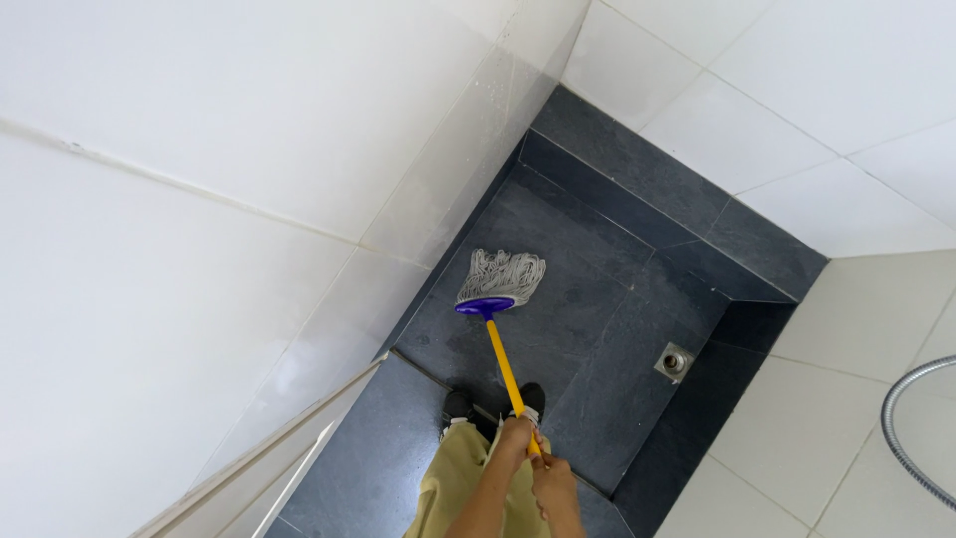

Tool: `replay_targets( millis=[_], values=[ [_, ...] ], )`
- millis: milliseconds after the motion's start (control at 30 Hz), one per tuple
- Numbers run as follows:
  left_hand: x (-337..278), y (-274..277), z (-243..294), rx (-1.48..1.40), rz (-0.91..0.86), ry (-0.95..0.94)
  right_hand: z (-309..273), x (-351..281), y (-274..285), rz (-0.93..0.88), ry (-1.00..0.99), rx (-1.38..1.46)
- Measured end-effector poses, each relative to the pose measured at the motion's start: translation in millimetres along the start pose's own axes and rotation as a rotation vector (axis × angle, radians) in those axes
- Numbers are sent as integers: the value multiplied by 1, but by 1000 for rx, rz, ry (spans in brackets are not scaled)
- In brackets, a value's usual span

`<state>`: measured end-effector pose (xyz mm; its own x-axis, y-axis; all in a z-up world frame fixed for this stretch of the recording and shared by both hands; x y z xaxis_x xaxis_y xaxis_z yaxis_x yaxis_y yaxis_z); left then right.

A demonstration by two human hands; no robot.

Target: The person mops the dark tiled bathroom floor using a yellow-handled string mop, moving around the toilet and along the walls. They dip the mop into a white bucket of water and wring it out before continuing to mop. Finally, they place a red cloth on the toilet tank.

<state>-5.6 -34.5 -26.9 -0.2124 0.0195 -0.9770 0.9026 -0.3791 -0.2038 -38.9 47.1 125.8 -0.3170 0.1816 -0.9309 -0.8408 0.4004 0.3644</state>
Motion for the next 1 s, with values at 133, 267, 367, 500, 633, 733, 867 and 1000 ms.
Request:
replay_targets(
  millis=[133,267,367,500,633,733,867,1000],
  values=[
    [0,3,-1,28,25,25,4,11,-7,-4,25,-21],
    [9,8,-4,47,18,16,-6,2,-2,41,71,-49],
    [11,11,-7,38,22,13,-7,-2,-1,44,74,-64],
    [10,11,-5,88,46,26,-3,7,-6,48,78,-29],
    [11,13,-5,133,53,34,-6,-1,-2,53,69,-60],
    [50,23,-10,20,48,5,-3,25,-12,126,92,-22],
    [76,39,-6,-93,4,-50,-39,9,-5,272,419,-154],
    [74,70,1,-197,-2,-181,-51,-9,-18,95,448,-422]
  ],
)
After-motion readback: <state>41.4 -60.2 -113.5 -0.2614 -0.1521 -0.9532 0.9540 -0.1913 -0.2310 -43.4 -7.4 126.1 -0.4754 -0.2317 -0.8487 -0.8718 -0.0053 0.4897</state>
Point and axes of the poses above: each hand's wrist, its own x-axis towards the middle knuckle, its own y-axis out of the back of the hand, z = x × y, the point moved 6 cm from there along x, towards the middle knuckle, and after that the axes turned 13 degrees about -x, right-handed, at the moved point
